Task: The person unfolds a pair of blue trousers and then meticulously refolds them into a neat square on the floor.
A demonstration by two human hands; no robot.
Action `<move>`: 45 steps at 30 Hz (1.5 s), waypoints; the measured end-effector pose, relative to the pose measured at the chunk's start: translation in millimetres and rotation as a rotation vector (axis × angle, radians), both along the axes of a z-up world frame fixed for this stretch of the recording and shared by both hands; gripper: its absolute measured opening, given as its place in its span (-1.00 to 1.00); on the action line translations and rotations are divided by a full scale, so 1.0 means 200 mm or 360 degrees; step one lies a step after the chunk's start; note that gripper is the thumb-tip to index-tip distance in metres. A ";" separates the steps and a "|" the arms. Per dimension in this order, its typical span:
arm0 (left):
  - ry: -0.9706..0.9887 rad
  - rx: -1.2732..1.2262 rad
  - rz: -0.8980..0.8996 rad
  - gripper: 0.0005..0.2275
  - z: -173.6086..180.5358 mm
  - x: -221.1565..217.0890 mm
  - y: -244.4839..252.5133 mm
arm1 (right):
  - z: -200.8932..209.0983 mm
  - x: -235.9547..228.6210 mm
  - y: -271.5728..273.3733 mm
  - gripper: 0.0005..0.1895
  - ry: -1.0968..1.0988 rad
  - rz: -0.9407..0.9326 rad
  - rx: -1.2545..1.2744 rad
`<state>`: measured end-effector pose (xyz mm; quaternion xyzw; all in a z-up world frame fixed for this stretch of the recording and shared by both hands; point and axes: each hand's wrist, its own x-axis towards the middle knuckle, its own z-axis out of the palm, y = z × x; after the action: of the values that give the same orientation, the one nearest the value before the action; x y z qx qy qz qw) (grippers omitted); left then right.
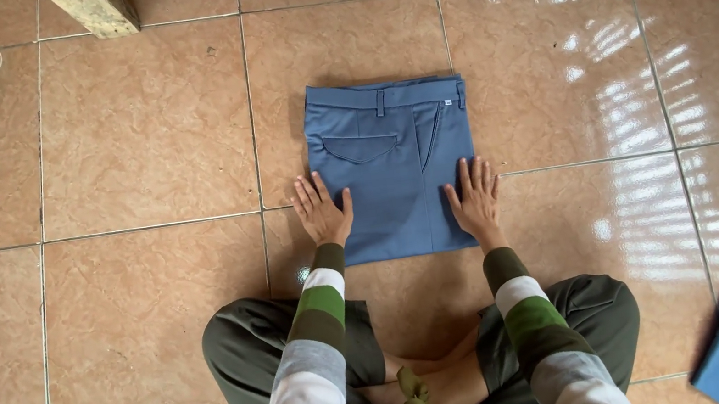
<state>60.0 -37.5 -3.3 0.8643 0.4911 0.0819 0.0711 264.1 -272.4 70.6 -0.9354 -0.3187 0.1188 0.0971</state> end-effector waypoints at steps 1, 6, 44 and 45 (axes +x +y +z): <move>0.0001 -0.0001 -0.0002 -0.24 0.00 0.02 0.05 | -0.02 0.03 0.01 -0.23 0.0001 -0.0002 -0.0001; -0.0138 -0.0154 -0.0189 -0.27 0.16 0.24 0.16 | 0.07 0.09 0.26 -0.18 0.0026 -0.0088 0.0182; -0.0592 -0.1105 0.0307 -0.32 0.00 0.28 0.12 | 0.15 0.24 0.25 0.06 0.1537 -0.1001 0.0683; -0.0709 -0.1417 0.0299 -0.26 0.02 0.27 0.15 | 0.24 0.22 0.24 0.06 0.1716 -0.1078 0.0809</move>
<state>115.0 -7.6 1.1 0.6636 0.5271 0.0530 0.5282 308.8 -224.1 117.9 -0.7418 0.0664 0.4524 0.4906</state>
